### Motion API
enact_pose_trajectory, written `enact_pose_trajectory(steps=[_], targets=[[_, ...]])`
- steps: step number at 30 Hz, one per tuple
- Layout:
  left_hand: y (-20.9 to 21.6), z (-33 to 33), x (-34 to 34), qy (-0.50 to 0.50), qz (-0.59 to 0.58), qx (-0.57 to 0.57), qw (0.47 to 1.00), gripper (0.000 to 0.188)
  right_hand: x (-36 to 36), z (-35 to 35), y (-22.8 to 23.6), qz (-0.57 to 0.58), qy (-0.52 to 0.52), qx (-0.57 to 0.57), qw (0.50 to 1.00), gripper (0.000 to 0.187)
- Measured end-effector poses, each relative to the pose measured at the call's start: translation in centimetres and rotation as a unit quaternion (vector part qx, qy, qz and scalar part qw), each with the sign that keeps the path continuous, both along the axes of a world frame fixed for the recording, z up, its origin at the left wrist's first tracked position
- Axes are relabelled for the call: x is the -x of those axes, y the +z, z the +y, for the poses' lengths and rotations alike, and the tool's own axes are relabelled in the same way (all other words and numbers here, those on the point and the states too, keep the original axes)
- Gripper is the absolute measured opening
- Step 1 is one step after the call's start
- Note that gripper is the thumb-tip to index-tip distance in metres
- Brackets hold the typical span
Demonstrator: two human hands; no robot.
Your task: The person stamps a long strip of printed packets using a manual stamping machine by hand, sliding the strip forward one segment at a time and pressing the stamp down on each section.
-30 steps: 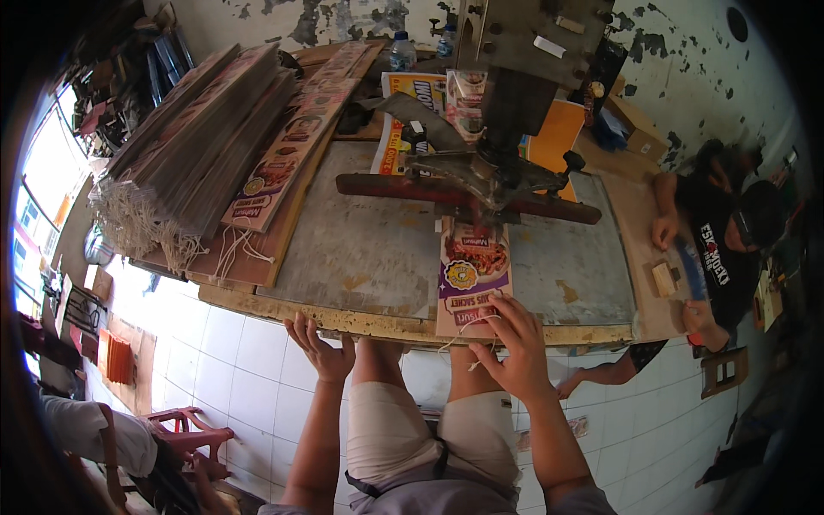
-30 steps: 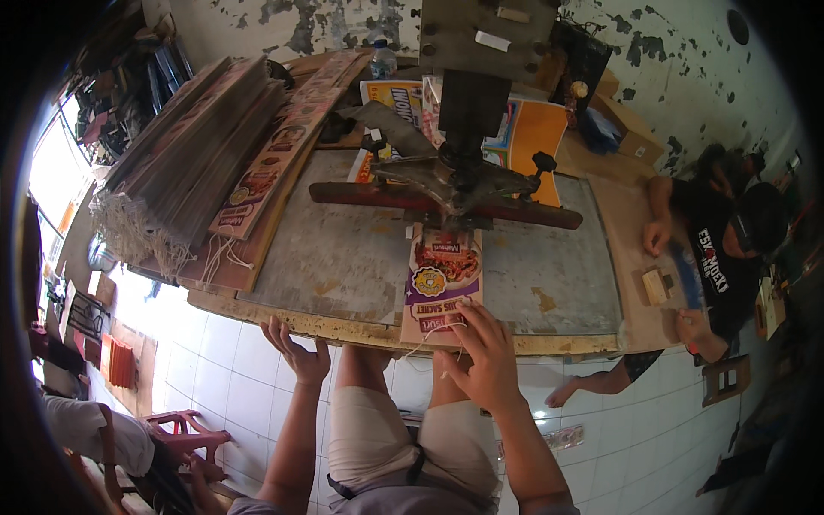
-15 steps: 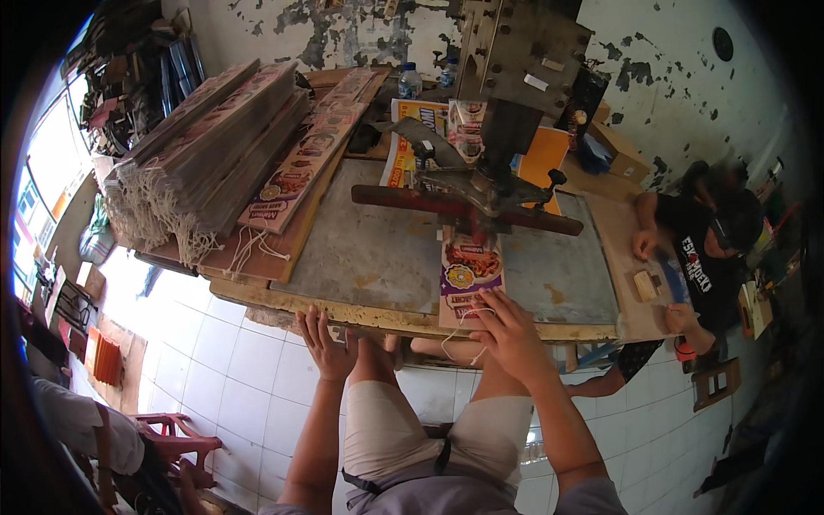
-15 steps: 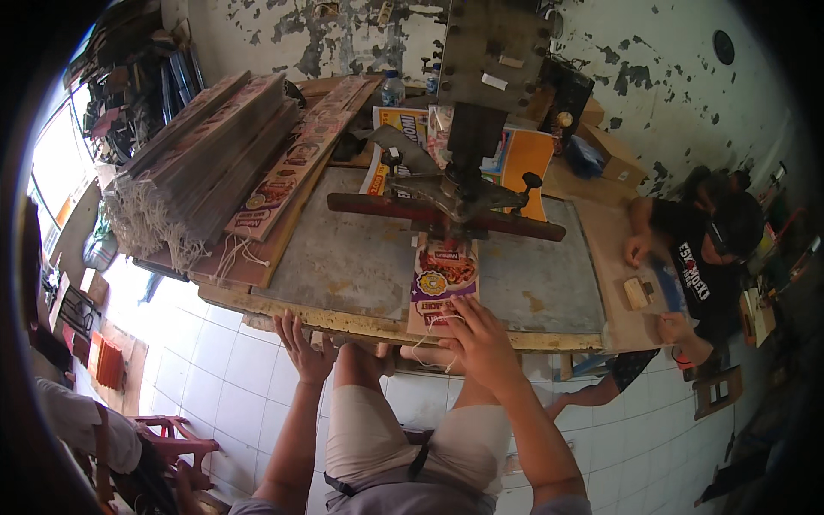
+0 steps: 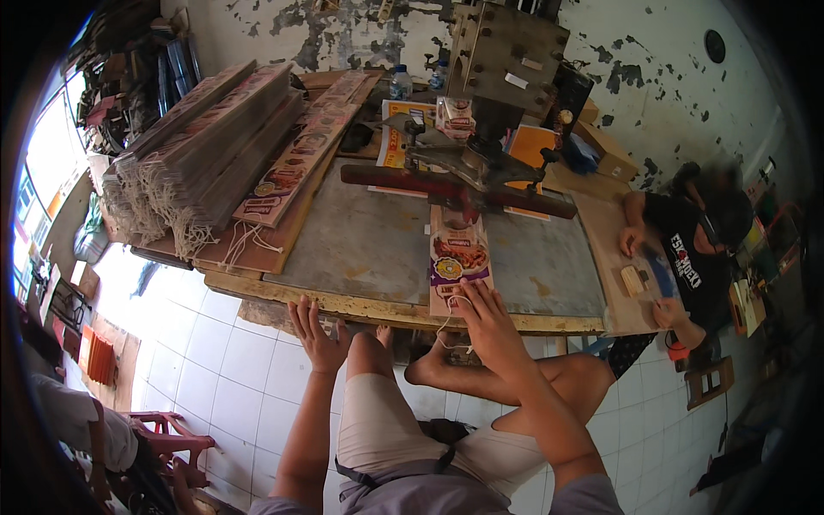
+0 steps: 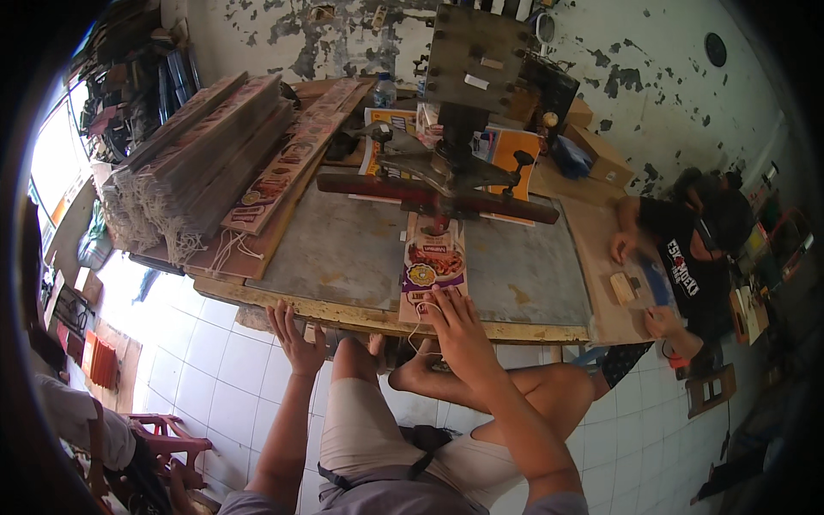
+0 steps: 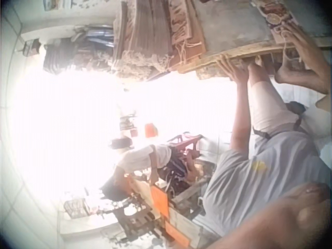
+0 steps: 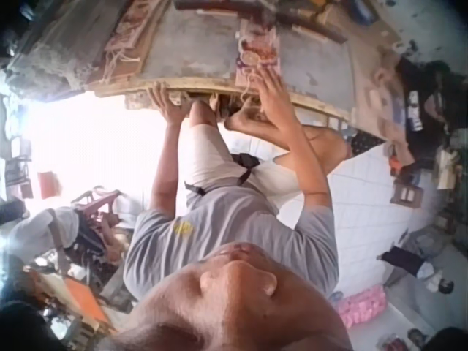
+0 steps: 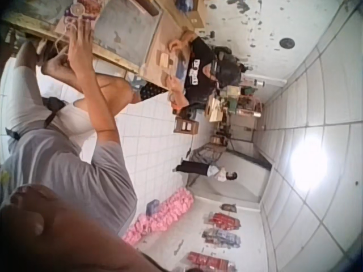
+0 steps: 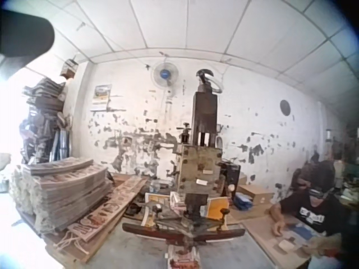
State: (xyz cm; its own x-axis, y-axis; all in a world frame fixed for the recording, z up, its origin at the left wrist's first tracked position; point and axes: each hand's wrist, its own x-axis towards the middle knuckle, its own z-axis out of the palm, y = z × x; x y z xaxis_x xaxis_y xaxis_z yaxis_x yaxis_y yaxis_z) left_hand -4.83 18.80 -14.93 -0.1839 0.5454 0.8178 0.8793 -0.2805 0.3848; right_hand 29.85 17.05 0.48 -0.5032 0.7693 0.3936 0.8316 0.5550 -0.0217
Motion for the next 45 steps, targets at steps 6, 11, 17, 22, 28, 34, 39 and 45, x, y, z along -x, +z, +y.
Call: enact_pose_trajectory(steps=[6, 11, 17, 22, 28, 34, 39, 45], targets=[[0.2, -0.1, -0.1, 0.002, 0.000, 0.006, 1.000, 0.071, -1.4, -0.3, 0.4, 0.003, -0.012, 0.036, 0.999, 0.050], [-0.4, 0.1, 0.4, -0.007, 0.015, 0.011, 1.000, 0.078, -3.1, -2.2, 0.9, 0.000, -0.034, 0.050, 0.998, 0.047], [-0.3, 0.2, 0.1, -0.008, 0.011, -0.004, 1.000, 0.079, -8.9, -5.8, 4.1, -0.029, -0.087, 0.061, 0.994, 0.044], [-0.7, 0.4, 0.2, 0.004, 0.009, -0.008, 1.000, 0.073, -11.4, -8.8, 8.0, 0.026, -0.125, 0.122, 0.984, 0.041], [-0.4, 0.2, -0.1, -0.002, 0.004, 0.006, 1.000, 0.077, -11.6, -12.6, 11.7, 0.047, -0.150, 0.121, 0.980, 0.035], [0.5, -0.5, 0.2, -0.016, 0.000, 0.020, 1.000, 0.075, -11.4, -18.7, 16.0, 0.058, -0.154, 0.134, 0.977, 0.026], [2.9, -2.3, -0.2, -0.026, -0.018, 0.042, 0.999, 0.083, -15.3, -25.0, 20.9, 0.071, -0.074, 0.091, 0.991, 0.025], [10.4, -6.8, -8.1, -0.254, -0.007, 0.113, 0.960, 0.128, -27.0, -34.5, 25.8, 0.199, -0.240, -0.125, 0.942, 0.038]])
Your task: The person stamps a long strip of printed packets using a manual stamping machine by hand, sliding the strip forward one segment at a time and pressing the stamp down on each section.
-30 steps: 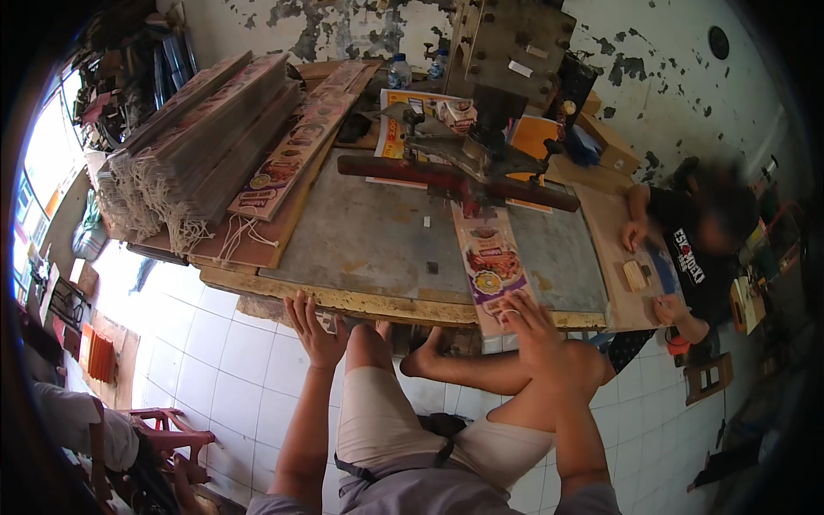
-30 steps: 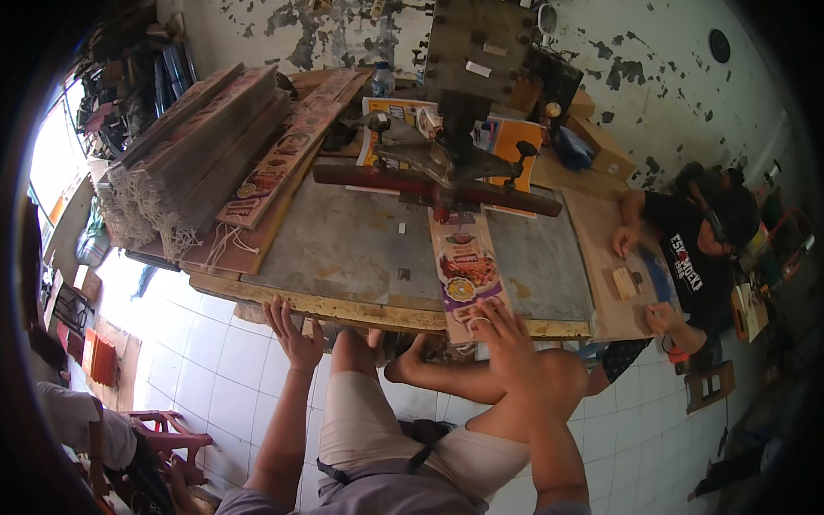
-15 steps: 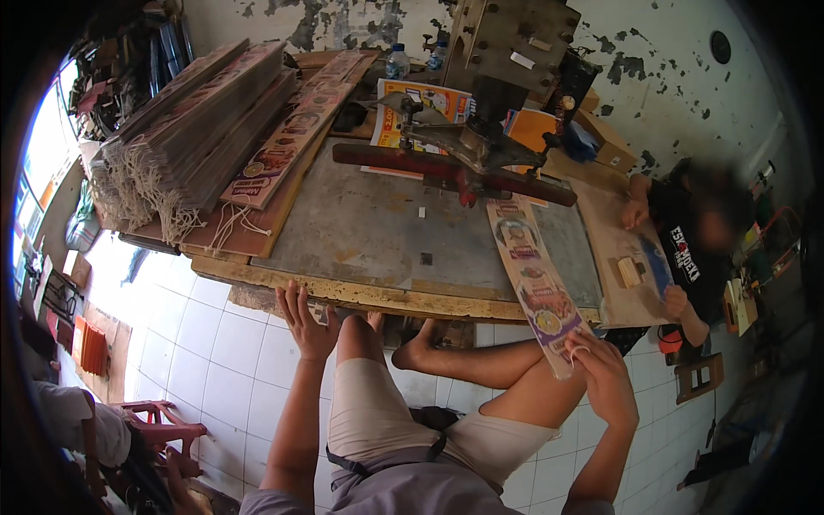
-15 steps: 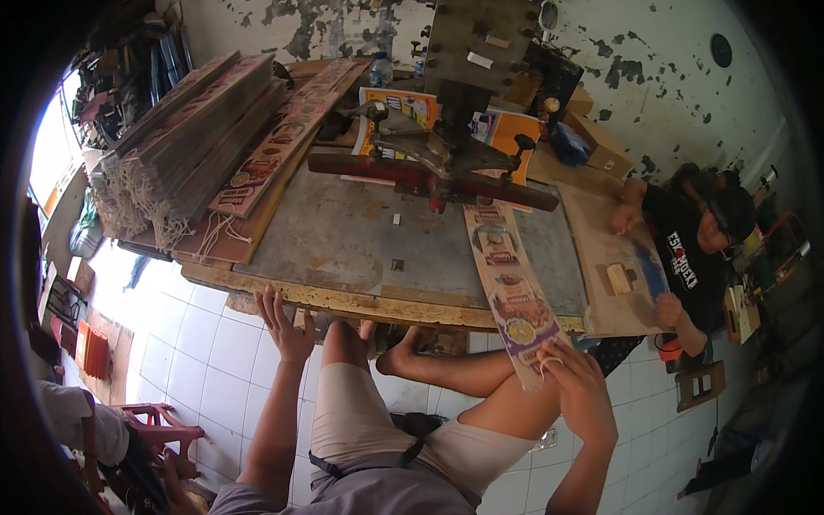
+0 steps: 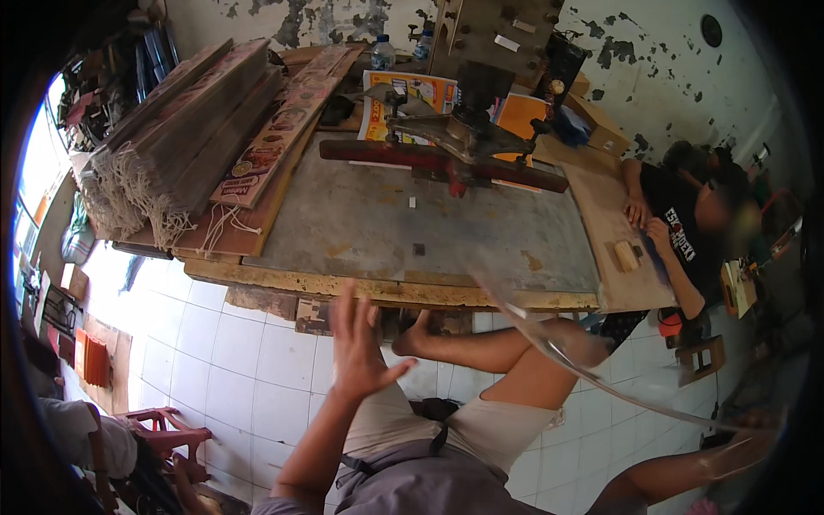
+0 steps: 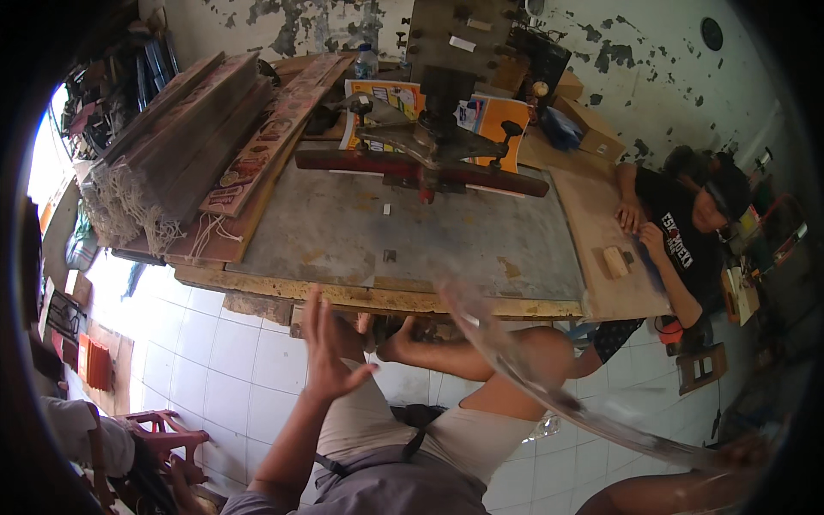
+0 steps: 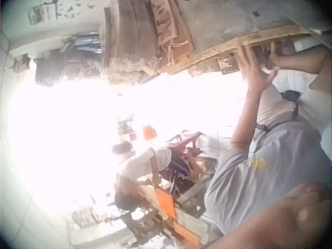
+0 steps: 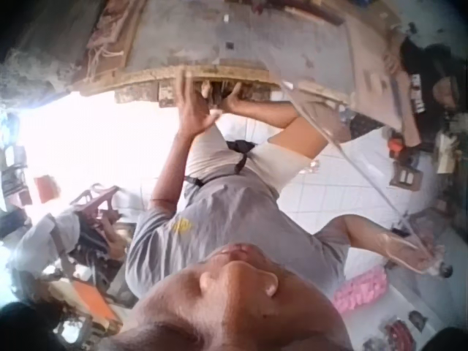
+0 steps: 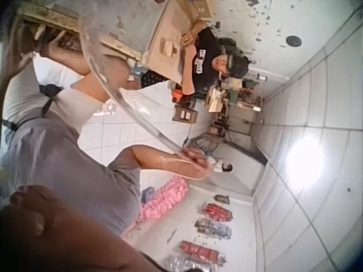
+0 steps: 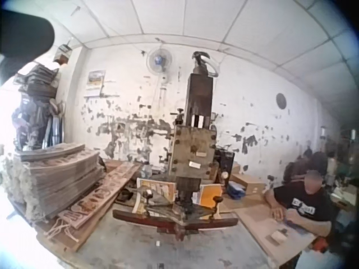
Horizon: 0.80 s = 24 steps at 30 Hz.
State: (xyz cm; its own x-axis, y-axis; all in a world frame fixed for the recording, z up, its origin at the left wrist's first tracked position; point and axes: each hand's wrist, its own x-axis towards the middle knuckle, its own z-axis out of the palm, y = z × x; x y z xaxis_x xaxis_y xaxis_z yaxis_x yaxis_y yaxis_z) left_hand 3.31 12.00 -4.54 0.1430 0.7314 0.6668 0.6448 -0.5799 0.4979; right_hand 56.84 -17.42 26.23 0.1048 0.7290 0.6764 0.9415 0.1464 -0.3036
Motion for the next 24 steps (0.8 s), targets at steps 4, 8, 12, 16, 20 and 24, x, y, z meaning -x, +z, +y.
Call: enact_pose_trajectory(steps=[4, 8, 12, 16, 20, 24], targets=[[3.9, -2.1, -2.9, -0.162, -0.194, 0.092, 0.963, 0.136, -8.1, -1.8, -1.0, 0.180, -0.075, -0.219, 0.956, 0.046], [4.1, -3.5, 0.7, -0.319, -0.536, 0.307, 0.719, 0.110, -8.3, 5.0, -5.8, 0.325, -0.020, -0.206, 0.923, 0.055], [5.9, -3.8, 8.0, -0.177, -0.512, 0.334, 0.771, 0.073, 0.8, 15.2, -10.6, 0.508, 0.020, -0.060, 0.859, 0.055], [8.5, -3.2, 11.3, -0.075, -0.479, 0.352, 0.801, 0.067, 6.1, 21.3, -15.3, 0.519, 0.042, 0.015, 0.854, 0.053], [9.1, -3.4, 13.2, -0.031, -0.444, 0.334, 0.831, 0.064, 7.8, 24.1, -18.5, 0.518, 0.109, 0.081, 0.845, 0.049], [9.3, -3.8, 13.7, 0.001, -0.412, 0.342, 0.845, 0.062, 10.5, 24.4, -19.1, 0.488, 0.124, 0.102, 0.858, 0.044]])
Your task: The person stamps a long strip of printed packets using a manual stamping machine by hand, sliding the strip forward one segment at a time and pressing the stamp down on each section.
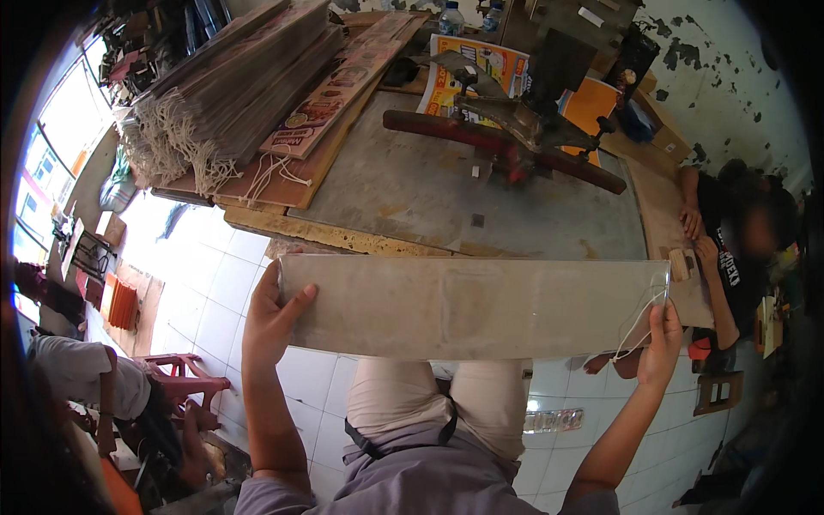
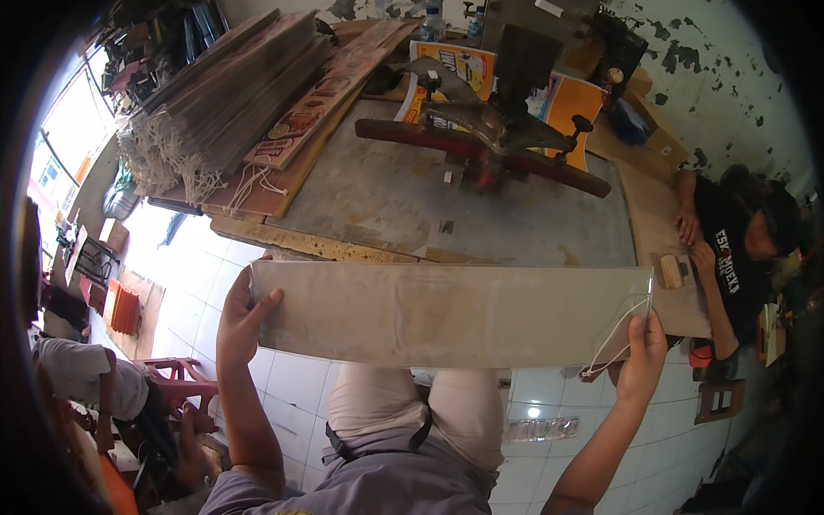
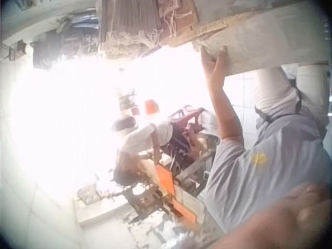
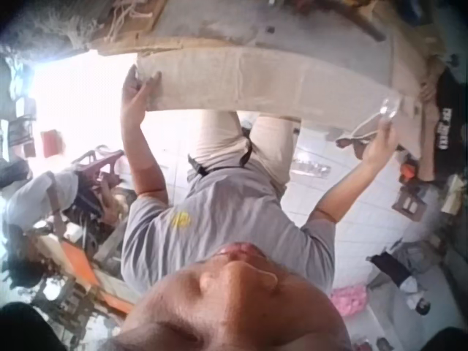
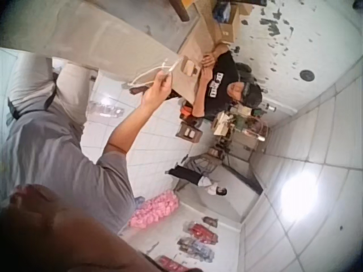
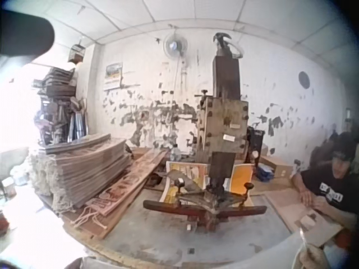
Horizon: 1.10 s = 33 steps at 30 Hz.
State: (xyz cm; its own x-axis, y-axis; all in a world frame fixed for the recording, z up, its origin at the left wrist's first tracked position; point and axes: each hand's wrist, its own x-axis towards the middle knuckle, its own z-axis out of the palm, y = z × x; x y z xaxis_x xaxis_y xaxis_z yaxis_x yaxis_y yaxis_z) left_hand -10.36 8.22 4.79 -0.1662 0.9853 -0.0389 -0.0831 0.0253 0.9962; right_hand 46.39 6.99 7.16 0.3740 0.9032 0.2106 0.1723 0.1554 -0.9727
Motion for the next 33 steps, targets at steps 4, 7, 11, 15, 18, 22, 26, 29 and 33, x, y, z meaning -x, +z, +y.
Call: enact_pose_trajectory(steps=[4, 7, 11, 15, 18, 22, 26, 29, 33], targets=[[-1.5, -0.4, 1.4, 0.039, 0.084, -0.084, 0.992, 0.066, -0.2, -0.9, -0.9, -0.055, 0.031, -0.040, 0.997, 0.047], [-3.7, -0.8, 3.3, 0.101, 0.100, -0.270, 0.952, 0.076, -6.5, -2.5, -4.8, 0.112, 0.142, -0.151, 0.972, 0.051], [-3.9, -2.1, 2.8, 0.163, 0.027, -0.255, 0.953, 0.082, -0.3, -3.0, -0.9, 0.278, 0.049, -0.144, 0.949, 0.060], [-9.0, -3.3, 5.1, 0.129, -0.055, -0.125, 0.982, 0.086, 4.3, -2.1, -0.2, 0.200, -0.111, -0.239, 0.944, 0.088], [-9.0, -3.5, 3.7, 0.075, -0.130, -0.119, 0.981, 0.093, -0.2, -2.9, -3.1, 0.173, -0.015, -0.213, 0.962, 0.083], [-10.1, -3.9, 4.1, 0.063, -0.177, -0.112, 0.976, 0.095, -0.2, -3.4, -3.1, 0.199, -0.040, -0.193, 0.960, 0.083], [-10.5, -3.7, 3.7, 0.076, -0.221, -0.117, 0.965, 0.091, 0.7, -2.9, -3.2, 0.151, -0.092, -0.202, 0.963, 0.086], [-12.3, -3.9, 5.0, 0.068, -0.262, -0.129, 0.954, 0.079, 0.4, -3.0, -3.1, 0.200, -0.084, -0.181, 0.959, 0.088], [-12.6, -3.8, 5.1, 0.049, -0.299, -0.146, 0.942, 0.063, 0.9, -2.9, -2.5, 0.239, -0.091, -0.170, 0.952, 0.085]])
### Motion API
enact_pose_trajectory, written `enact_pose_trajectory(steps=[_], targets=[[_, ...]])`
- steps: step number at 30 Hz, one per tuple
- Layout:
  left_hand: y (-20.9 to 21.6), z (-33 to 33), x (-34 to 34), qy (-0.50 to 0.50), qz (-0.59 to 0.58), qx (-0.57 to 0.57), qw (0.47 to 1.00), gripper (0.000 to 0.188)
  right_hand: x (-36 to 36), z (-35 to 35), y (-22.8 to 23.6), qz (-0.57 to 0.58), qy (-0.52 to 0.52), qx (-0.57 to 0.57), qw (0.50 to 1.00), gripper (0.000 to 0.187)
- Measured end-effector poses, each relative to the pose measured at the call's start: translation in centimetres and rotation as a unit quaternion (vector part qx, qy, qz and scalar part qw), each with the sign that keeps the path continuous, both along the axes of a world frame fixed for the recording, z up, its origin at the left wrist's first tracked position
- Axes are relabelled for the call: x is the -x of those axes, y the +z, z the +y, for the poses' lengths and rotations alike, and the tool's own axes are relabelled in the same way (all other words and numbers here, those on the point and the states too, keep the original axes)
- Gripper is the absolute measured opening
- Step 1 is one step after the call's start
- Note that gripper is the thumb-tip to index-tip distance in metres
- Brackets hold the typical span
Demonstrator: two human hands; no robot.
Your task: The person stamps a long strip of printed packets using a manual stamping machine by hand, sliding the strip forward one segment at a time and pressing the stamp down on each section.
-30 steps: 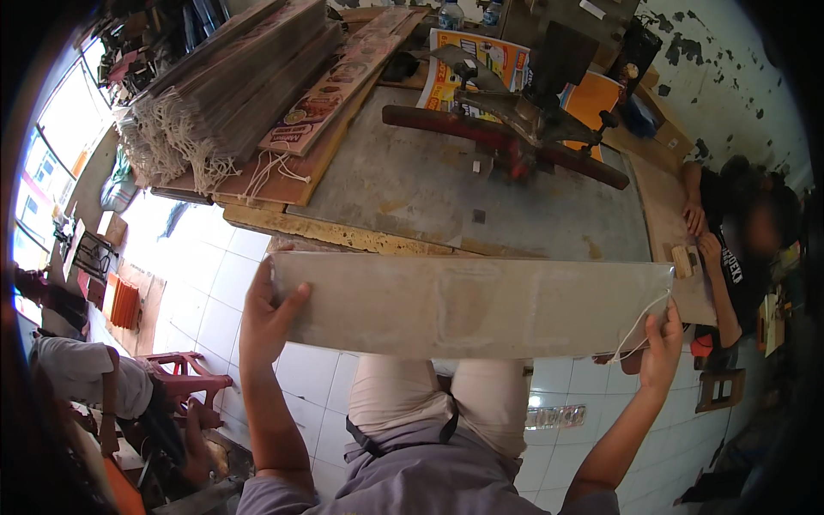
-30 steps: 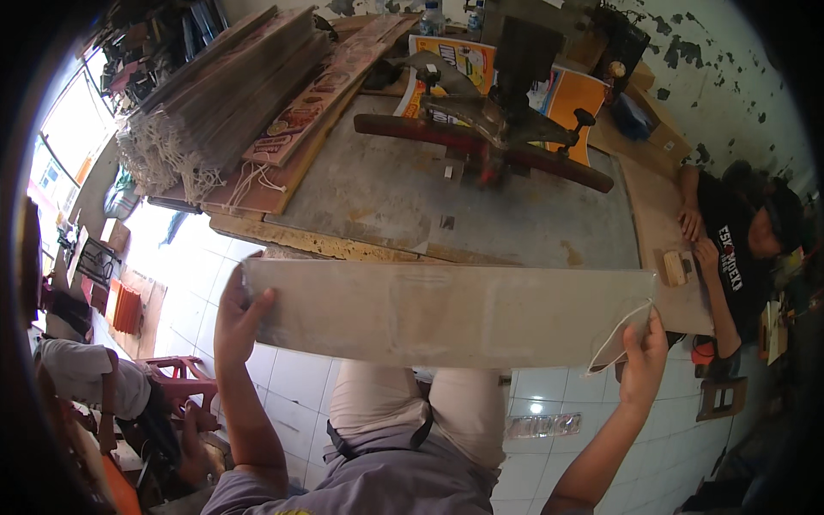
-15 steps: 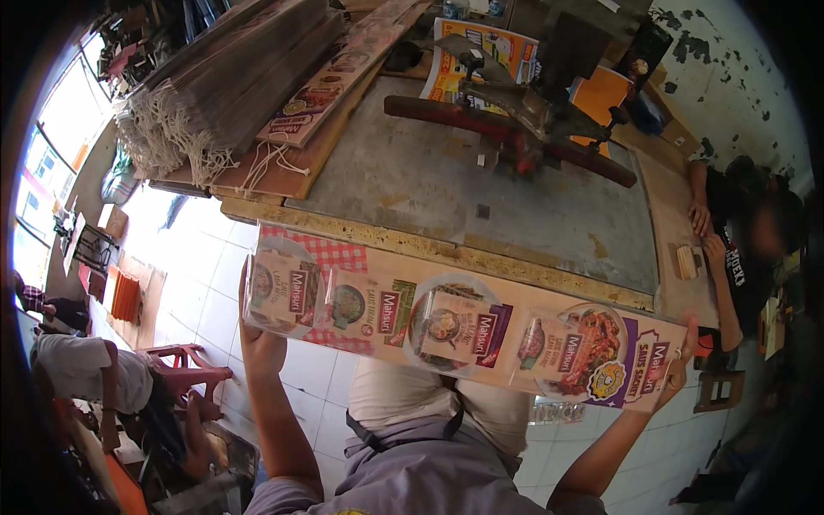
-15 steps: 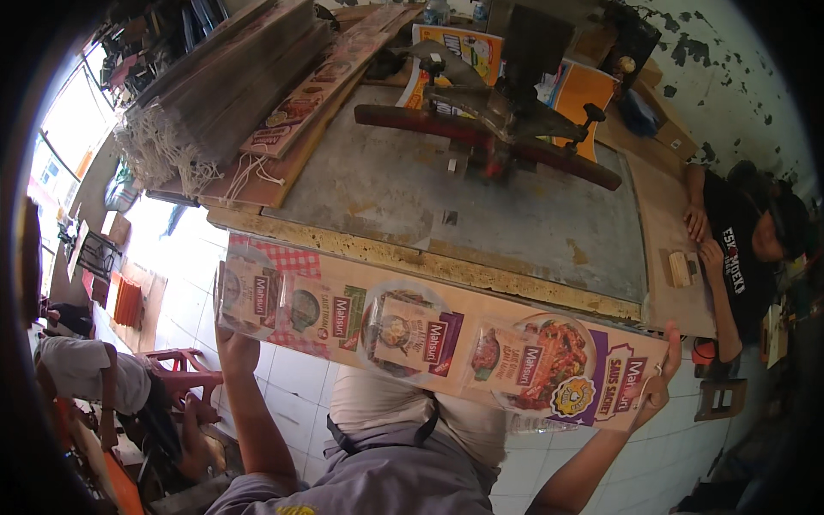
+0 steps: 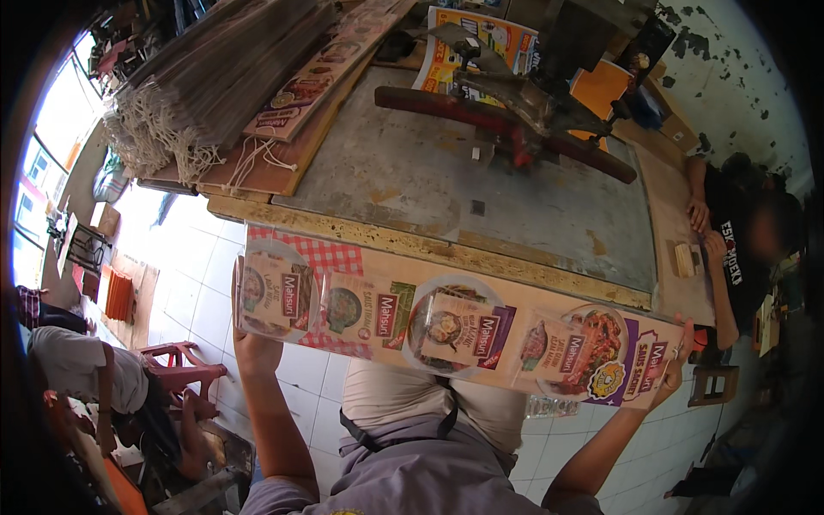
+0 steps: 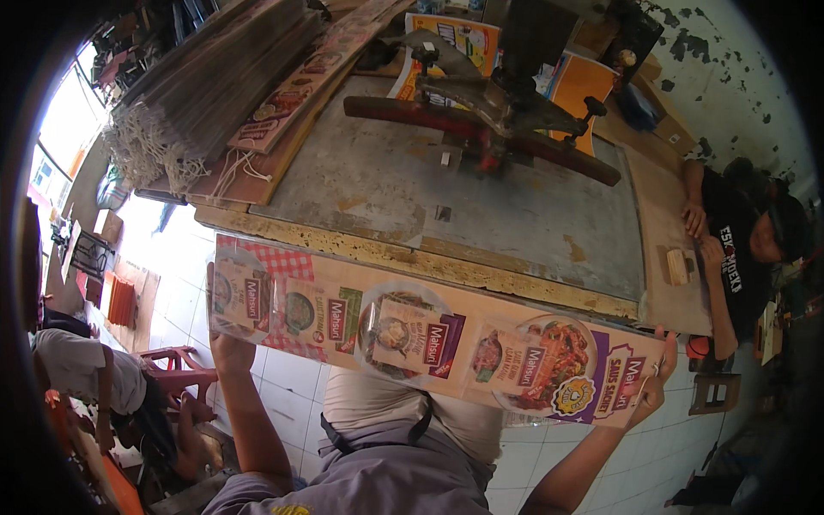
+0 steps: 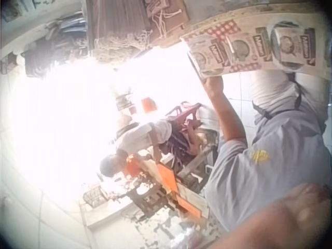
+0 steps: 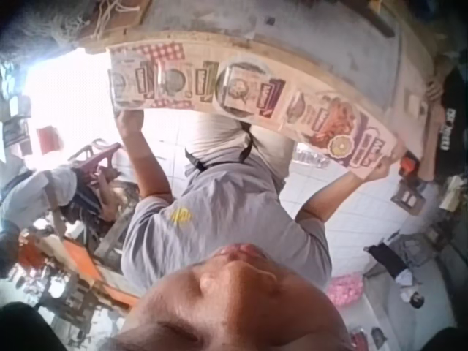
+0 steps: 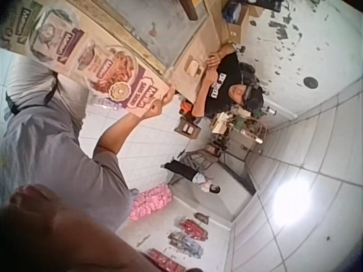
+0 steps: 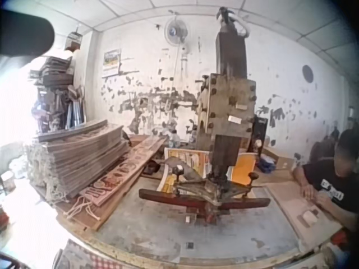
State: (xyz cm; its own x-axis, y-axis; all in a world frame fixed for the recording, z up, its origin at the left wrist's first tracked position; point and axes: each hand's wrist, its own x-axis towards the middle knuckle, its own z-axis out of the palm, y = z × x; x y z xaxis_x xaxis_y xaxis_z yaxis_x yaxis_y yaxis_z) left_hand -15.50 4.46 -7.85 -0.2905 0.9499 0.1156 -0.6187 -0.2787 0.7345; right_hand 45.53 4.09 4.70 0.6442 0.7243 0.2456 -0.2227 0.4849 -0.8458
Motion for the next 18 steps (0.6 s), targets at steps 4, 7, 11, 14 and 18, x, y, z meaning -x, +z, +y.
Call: enact_pose_trajectory(steps=[4, 7, 11, 14, 18], targets=[[-0.8, 0.1, 0.4, -0.028, -0.014, -0.021, 0.999, 0.064, -0.9, 0.0, -1.0, -0.021, -0.001, -0.012, 1.000, 0.085], [-0.5, 0.2, -0.2, -0.037, -0.013, -0.028, 0.999, 0.071, -0.9, 0.1, -1.5, -0.048, -0.030, -0.004, 0.998, 0.084], [1.0, 0.9, -1.0, -0.043, 0.030, -0.027, 0.998, 0.085, -3.4, -1.0, -2.2, -0.051, 0.007, -0.009, 0.999, 0.077], [1.4, 1.2, -1.6, -0.045, 0.020, -0.022, 0.999, 0.090, -3.3, -1.2, -1.9, -0.057, 0.000, -0.003, 0.998, 0.073], [1.3, 1.1, -1.5, -0.008, 0.038, 0.014, 0.999, 0.083, -4.2, -1.8, -2.4, -0.055, 0.034, -0.002, 0.998, 0.073]])
